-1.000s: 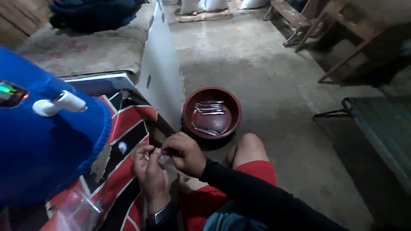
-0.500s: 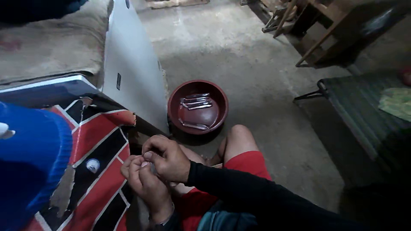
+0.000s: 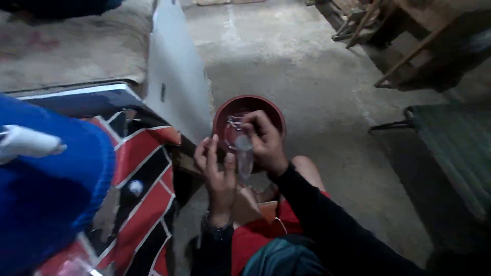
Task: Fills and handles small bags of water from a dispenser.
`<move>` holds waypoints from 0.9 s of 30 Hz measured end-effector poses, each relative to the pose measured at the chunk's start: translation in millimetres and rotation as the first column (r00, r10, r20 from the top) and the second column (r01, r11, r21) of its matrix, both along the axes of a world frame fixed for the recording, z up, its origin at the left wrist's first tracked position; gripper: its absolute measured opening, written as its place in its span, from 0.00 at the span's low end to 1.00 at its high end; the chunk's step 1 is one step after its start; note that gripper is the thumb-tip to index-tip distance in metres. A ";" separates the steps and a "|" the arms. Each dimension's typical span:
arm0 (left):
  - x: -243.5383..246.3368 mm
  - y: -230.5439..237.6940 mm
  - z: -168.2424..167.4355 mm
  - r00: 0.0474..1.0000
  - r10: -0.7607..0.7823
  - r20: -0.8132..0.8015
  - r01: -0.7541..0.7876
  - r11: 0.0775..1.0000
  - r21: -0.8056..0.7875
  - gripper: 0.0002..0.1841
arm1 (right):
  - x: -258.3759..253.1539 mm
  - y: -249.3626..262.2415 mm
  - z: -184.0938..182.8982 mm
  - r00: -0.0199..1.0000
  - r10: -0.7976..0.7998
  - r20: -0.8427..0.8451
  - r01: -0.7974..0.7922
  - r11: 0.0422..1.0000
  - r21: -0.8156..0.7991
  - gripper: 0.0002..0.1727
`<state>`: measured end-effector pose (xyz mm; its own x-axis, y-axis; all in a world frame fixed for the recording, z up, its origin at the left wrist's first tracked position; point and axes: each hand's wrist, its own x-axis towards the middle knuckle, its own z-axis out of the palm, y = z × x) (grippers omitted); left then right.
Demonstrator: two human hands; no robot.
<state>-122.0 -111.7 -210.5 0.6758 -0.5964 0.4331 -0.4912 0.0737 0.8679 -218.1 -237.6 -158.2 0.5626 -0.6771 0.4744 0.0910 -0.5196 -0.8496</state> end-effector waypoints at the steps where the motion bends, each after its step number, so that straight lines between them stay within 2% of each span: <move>1: 1.2 6.3 0.5 0.999 0.026 -0.018 -0.026 1.000 0.012 0.33 | -4.9 -12.2 -12.9 0.996 -0.045 -0.076 0.045 0.999 -0.006 0.09; 3: -0.6 23.5 4.1 0.991 0.135 0.020 -0.135 0.991 0.011 0.32 | -12.2 -42.0 -56.2 0.969 -0.118 -0.217 0.124 0.992 0.015 0.11; 5: -1.4 46.7 14.1 0.958 0.249 0.143 -0.253 0.967 0.008 0.26 | -15.2 -69.4 -117.1 0.905 -0.162 -0.393 0.211 0.974 0.083 0.12; 8: 1.3 87.8 39.1 0.874 0.377 0.306 -0.399 0.917 0.012 0.20 | -17.1 -96.8 -216.3 0.730 -0.111 -0.674 0.315 0.930 0.189 0.16; 10: 4.3 114.2 58.9 0.813 0.438 0.384 -0.488 0.872 0.036 0.18 | -12.3 -103.5 -268.1 0.607 -0.063 -0.792 0.368 0.906 0.210 0.18; 13: 6.5 151.7 89.4 0.710 0.480 0.516 -0.619 0.774 0.132 0.16 | -2.4 -102.2 -316.3 0.474 -0.001 -0.880 0.419 0.880 0.225 0.20; 16: 10.0 187.8 113.5 0.646 0.496 0.581 -0.707 0.676 0.208 0.17 | 7.0 -96.7 -341.8 0.411 0.069 -0.909 0.434 0.862 0.262 0.20; 18: 14.7 209.6 125.0 0.630 0.495 0.599 -0.742 0.612 0.275 0.20 | 15.1 -94.3 -352.8 0.472 0.141 -0.870 0.351 0.875 0.333 0.19; 21: 18.8 237.0 133.3 0.682 0.448 0.579 -0.722 0.537 0.436 0.30 | 33.5 -85.9 -345.6 0.645 0.259 -0.719 0.219 0.839 0.498 0.20; 24: 21.3 254.3 128.7 0.757 0.377 0.533 -0.648 0.535 0.542 0.35 | 58.6 -64.1 -289.8 0.803 0.330 -0.496 0.052 0.790 0.610 0.19; 27: 24.1 264.3 123.0 0.825 0.280 0.491 -0.560 0.529 0.638 0.42 | 81.3 -19.3 -199.0 0.887 0.404 -0.222 -0.240 0.817 0.525 0.18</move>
